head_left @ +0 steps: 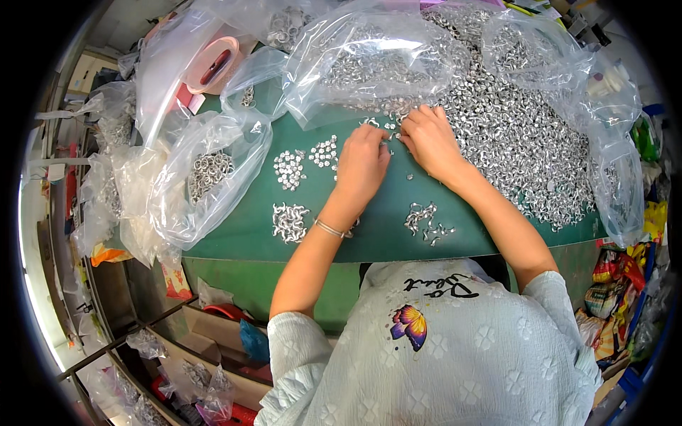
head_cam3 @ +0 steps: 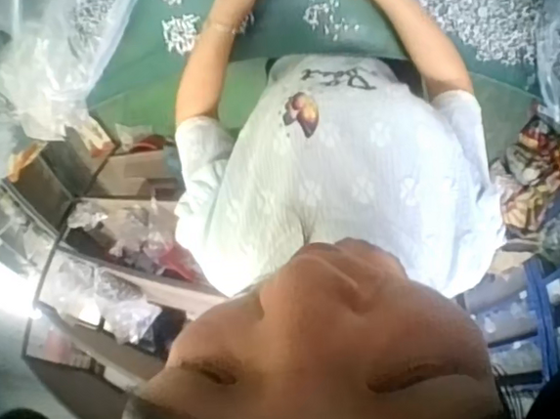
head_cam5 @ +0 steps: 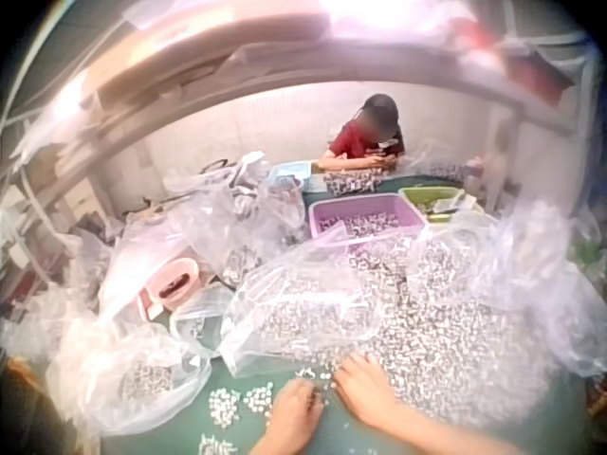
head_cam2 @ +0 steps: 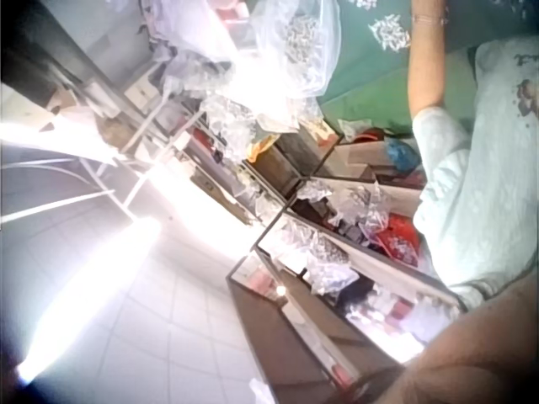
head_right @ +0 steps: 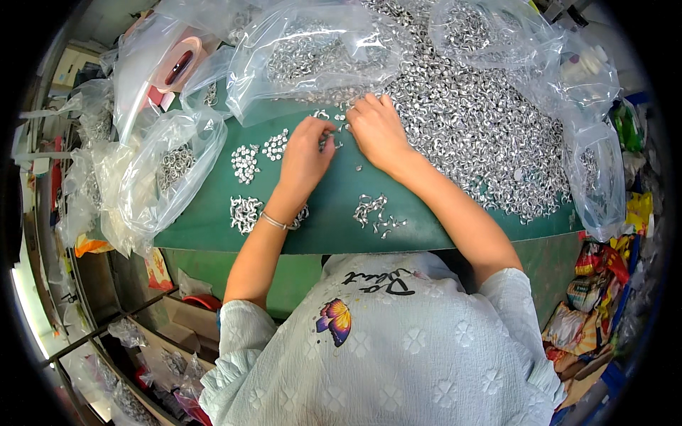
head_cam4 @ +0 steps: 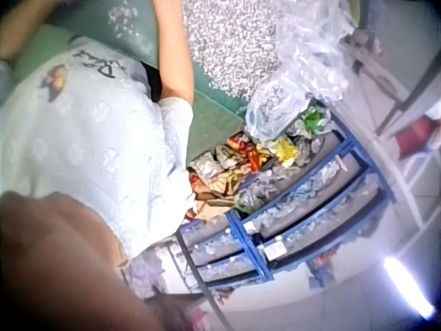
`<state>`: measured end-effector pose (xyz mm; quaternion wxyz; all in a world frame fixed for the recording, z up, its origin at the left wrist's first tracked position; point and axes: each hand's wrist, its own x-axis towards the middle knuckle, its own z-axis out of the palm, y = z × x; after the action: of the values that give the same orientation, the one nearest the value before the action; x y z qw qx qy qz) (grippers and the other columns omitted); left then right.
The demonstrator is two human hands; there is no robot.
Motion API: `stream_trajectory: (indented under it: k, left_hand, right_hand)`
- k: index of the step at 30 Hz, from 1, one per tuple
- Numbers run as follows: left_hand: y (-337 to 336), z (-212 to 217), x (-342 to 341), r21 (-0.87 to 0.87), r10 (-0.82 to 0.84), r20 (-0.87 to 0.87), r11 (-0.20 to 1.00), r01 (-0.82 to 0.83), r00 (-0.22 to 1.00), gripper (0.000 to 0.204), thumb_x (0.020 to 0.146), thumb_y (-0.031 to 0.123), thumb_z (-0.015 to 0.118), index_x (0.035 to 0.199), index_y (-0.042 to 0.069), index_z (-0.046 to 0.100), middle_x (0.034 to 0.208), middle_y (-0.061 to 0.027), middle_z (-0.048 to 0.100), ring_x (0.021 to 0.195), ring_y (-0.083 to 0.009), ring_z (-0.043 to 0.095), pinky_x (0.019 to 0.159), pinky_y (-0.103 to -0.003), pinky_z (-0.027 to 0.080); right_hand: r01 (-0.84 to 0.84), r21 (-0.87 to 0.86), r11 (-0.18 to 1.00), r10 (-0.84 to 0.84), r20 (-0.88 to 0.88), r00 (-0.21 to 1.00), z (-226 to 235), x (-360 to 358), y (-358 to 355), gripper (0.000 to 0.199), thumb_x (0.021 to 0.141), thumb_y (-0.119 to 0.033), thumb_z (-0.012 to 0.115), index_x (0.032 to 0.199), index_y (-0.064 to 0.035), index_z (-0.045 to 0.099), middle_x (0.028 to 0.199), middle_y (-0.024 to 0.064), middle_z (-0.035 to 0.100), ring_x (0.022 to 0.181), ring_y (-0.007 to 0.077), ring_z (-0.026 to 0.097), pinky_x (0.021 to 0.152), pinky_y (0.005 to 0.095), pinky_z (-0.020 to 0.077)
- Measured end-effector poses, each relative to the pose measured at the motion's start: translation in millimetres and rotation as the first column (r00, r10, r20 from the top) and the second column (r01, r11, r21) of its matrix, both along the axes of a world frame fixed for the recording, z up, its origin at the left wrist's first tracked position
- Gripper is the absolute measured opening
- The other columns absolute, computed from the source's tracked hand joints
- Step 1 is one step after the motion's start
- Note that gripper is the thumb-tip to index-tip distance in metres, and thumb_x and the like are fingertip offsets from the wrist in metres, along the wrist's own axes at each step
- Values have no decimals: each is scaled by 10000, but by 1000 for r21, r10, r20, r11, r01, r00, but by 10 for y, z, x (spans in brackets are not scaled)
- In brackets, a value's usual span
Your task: The person sorts through a large pile of small silver-colored metal parts on a green workbench by hand, picking up individual pieces, turning them over, and placing them into smaller groups or back into plastic bags.
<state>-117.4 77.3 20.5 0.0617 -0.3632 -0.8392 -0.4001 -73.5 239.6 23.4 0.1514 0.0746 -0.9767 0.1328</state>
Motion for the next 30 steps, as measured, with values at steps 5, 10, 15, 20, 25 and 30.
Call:
stream_trajectory:
  k: [5,10,15,20,25,30]
  left_hand:
    - [-48,17,288,80,-190,250,981,175,949,175,756,-32,653,925,-4,620,874,-130,582,775,-283,594,699,-363,488]
    - [-26,-64,430,-41,-211,79,976,215,974,168,764,-17,661,927,-10,623,952,-116,566,867,-299,572,760,-382,477]
    - [2,-8,444,-155,-294,62,941,301,954,159,767,3,651,924,5,624,977,-103,554,920,-298,544,791,-384,456]
    - [-231,-83,352,-288,-111,-76,954,85,991,133,777,25,632,909,30,618,960,-92,550,900,-271,531,773,-380,414]
    - [-462,-91,246,-337,83,-195,930,-146,977,211,753,16,583,962,11,607,1006,-112,530,965,-281,499,805,-396,366]
    - [-452,-41,288,-237,146,-142,955,-177,979,222,801,27,612,1022,23,599,1040,-116,533,987,-285,500,802,-397,367]
  right_hand:
    - [-27,-153,988,22,-39,999,-43,72,142,57,763,-71,644,817,-62,657,836,56,600,898,228,530,797,357,372]
    - [-80,-77,994,84,44,996,12,58,139,61,773,-70,638,829,-56,657,823,62,600,887,228,531,799,363,367]
    - [7,-89,996,-5,21,1000,11,38,151,75,776,-79,666,843,-47,657,826,68,600,888,244,530,804,362,371]
    - [21,-71,997,-26,-63,998,73,26,67,101,768,-95,683,850,-43,657,857,69,596,910,247,526,795,364,384]
    - [-7,35,999,8,-28,1000,-58,-28,-38,139,743,-153,695,821,-42,663,884,71,592,940,235,527,815,368,381]
    - [-165,-32,986,168,154,974,81,177,-136,128,744,-148,693,817,-47,660,862,66,595,918,237,539,813,372,395]
